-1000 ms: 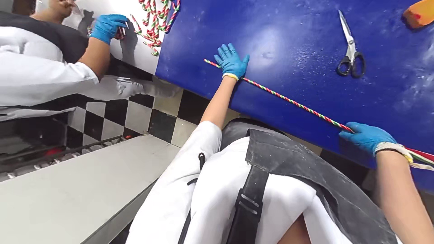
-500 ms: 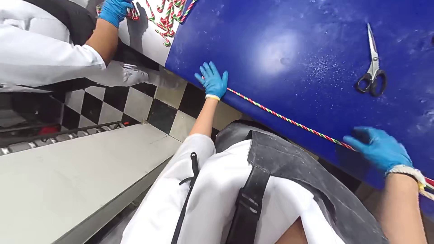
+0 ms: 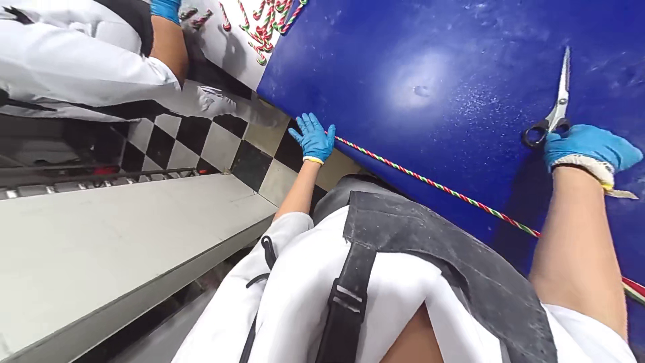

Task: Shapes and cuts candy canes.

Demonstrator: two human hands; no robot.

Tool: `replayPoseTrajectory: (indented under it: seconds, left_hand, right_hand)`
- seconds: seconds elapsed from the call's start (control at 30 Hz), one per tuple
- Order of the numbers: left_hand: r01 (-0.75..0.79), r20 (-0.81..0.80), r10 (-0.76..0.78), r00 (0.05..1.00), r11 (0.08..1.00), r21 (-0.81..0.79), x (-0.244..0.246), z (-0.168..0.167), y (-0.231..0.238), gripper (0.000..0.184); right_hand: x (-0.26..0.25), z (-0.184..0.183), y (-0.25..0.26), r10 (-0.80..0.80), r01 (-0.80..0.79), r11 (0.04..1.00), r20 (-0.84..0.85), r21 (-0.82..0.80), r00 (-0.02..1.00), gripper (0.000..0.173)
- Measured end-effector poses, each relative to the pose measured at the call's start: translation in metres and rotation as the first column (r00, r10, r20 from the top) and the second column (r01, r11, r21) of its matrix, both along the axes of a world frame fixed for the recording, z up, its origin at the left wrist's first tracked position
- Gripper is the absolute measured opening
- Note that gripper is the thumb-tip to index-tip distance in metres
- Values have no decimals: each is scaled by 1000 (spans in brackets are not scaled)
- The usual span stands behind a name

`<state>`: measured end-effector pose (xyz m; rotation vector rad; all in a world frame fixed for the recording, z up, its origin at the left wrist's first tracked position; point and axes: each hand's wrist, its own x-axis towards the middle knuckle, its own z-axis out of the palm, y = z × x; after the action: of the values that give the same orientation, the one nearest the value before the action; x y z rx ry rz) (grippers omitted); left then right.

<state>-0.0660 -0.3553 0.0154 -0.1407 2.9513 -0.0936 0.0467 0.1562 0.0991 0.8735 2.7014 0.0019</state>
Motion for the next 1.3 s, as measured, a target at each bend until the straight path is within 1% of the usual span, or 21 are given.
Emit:
replayPoseTrajectory:
  seconds: [0.03,0.07,0.13,0.2,0.23,0.3,0.37,0.43,0.5,0.57,0.67,0.77,0.87,0.93,0.97,1.0,1.03,1.13,1.2,1.23,1.3]
  left_hand:
    - [-1,5,1,1000,1000,-4,-4,-1,-4,96]
    - [4,2,-4,1000,1000,-3,-13,-2,-4,95]
    - [9,-20,-9,1000,1000,9,-41,-4,6,96]
    - [24,-59,-21,998,999,43,-75,-8,21,100]
    - [39,-74,-35,997,998,58,-92,-11,30,101]
    - [55,-42,-51,998,994,94,-122,-12,45,104]
    - [59,82,-72,994,986,157,-148,1,52,96]
    - [81,176,-138,975,952,295,-175,23,44,76]
    - [102,216,-244,945,852,513,-192,41,16,62]
    - [115,193,-335,922,714,691,-206,47,-19,59]
    - [281,107,-520,847,610,741,-211,37,-61,53]
    - [538,3,-685,729,575,616,-193,23,-69,52]
    - [678,11,-794,608,526,513,-161,22,-55,54]
    - [748,-24,-856,517,438,499,-144,15,-42,47]
    - [775,-51,-874,484,401,489,-137,11,-37,41]
    - [795,-87,-881,466,372,479,-133,7,-32,33]
    - [806,-127,-878,461,355,474,-130,4,-29,28]
    - [814,-186,-871,455,322,484,-130,0,-27,24]
    - [808,-200,-869,453,305,504,-131,1,-30,25]
    - [801,-193,-870,454,303,517,-131,4,-31,25]
    - [796,-197,-866,459,303,525,-129,7,-34,25]
  right_hand:
    - [-25,56,-43,-197,224,973,319,-50,927,45]
    - [-39,90,-72,-271,322,946,442,-44,855,42]
    - [-46,104,-93,-302,348,938,488,-3,819,42]
    - [-30,51,-63,-253,268,963,388,18,886,45]
    - [-6,-2,-22,-84,76,995,138,58,987,48]
    - [-14,-44,20,-207,211,977,216,6,954,58]
    - [-23,-52,29,-261,278,961,327,-5,908,62]
    - [-23,-54,26,-279,307,951,339,-31,899,62]
    - [-15,-49,14,-277,331,933,304,-143,911,59]
    - [-3,-44,-7,-309,365,895,234,-256,922,51]
    - [24,-25,-76,-467,396,675,54,-623,882,39]
    - [57,-28,-189,-487,136,447,-113,-884,866,38]
    - [83,-24,-294,-334,44,316,-68,-948,940,40]
    - [79,-1,-333,-121,226,241,202,-944,972,59]
    - [69,15,-349,-49,343,199,340,-918,939,63]
    - [68,11,-359,8,389,181,397,-903,918,62]
    - [78,-10,-365,51,347,166,360,-923,932,58]
    - [76,-37,-383,-59,278,66,274,-958,960,45]
    - [34,-7,-399,-170,382,22,373,-924,912,35]
    - [20,-5,-408,-233,372,-36,370,-927,899,34]
    - [13,-46,-428,-373,244,-236,320,-941,871,39]
